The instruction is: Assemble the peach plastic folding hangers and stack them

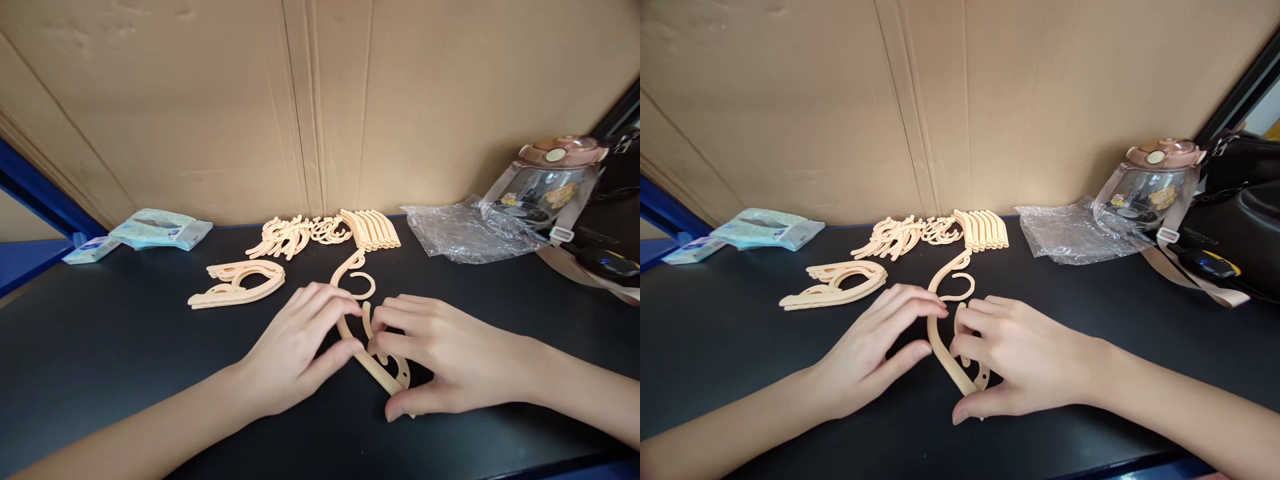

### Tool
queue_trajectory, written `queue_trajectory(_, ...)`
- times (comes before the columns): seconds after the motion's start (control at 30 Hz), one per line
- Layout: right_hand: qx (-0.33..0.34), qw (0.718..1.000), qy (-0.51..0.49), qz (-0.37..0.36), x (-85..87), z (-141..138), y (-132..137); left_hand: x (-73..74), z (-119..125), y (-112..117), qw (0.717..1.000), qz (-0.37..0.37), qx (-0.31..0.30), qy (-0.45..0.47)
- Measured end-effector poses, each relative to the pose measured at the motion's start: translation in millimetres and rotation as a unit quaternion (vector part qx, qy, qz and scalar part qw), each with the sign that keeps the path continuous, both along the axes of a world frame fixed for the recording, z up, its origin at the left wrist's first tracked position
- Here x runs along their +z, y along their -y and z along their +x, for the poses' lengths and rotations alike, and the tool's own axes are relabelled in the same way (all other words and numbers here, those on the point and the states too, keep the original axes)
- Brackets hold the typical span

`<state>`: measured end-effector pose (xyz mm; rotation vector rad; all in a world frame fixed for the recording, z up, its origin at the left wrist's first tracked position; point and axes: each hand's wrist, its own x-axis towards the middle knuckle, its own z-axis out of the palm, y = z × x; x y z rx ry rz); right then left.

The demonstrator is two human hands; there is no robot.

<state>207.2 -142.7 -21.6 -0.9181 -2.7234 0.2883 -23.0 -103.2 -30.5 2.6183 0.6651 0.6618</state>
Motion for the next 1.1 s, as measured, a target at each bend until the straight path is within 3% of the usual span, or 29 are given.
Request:
queue_trajectory(0.13,0.013,1.000,-0.005,-0.027,3.5,-4,3,-0.4,-1,-3,0.994,-0.059,0.086,0.043)
queue_trajectory(0.37,0.012,0.999,0.014,-0.041,5.9,-1,5,-2.8,1,-9,0.973,-0.128,0.166,0.093)
queue_trajectory(0.57,-0.077,0.994,0.023,0.071,-6.4,16,-17,-8.1,-1,-14,0.981,-0.116,0.130,0.087)
queue_trajectory(0.73,-0.133,0.985,0.028,0.109,-12.6,20,-27,-6.9,-3,-13,0.984,-0.120,0.114,0.071)
queue_trajectory(0.8,-0.142,0.983,0.019,0.116,-11.9,19,-25,-3.0,-3,-11,0.986,-0.128,0.084,0.073)
queue_trajectory(0.9,-0.157,0.978,0.007,0.136,-9.0,15,-21,6.1,-2,-3,0.990,-0.129,-0.025,0.054)
queue_trajectory(1.0,-0.163,0.976,0.012,0.142,-6.0,12,-16,14.8,0,9,0.980,-0.133,-0.149,-0.022)
queue_trajectory(1.1,-0.153,0.981,0.017,0.120,-3.7,11,-13,17.1,2,16,0.964,-0.132,-0.205,-0.102)
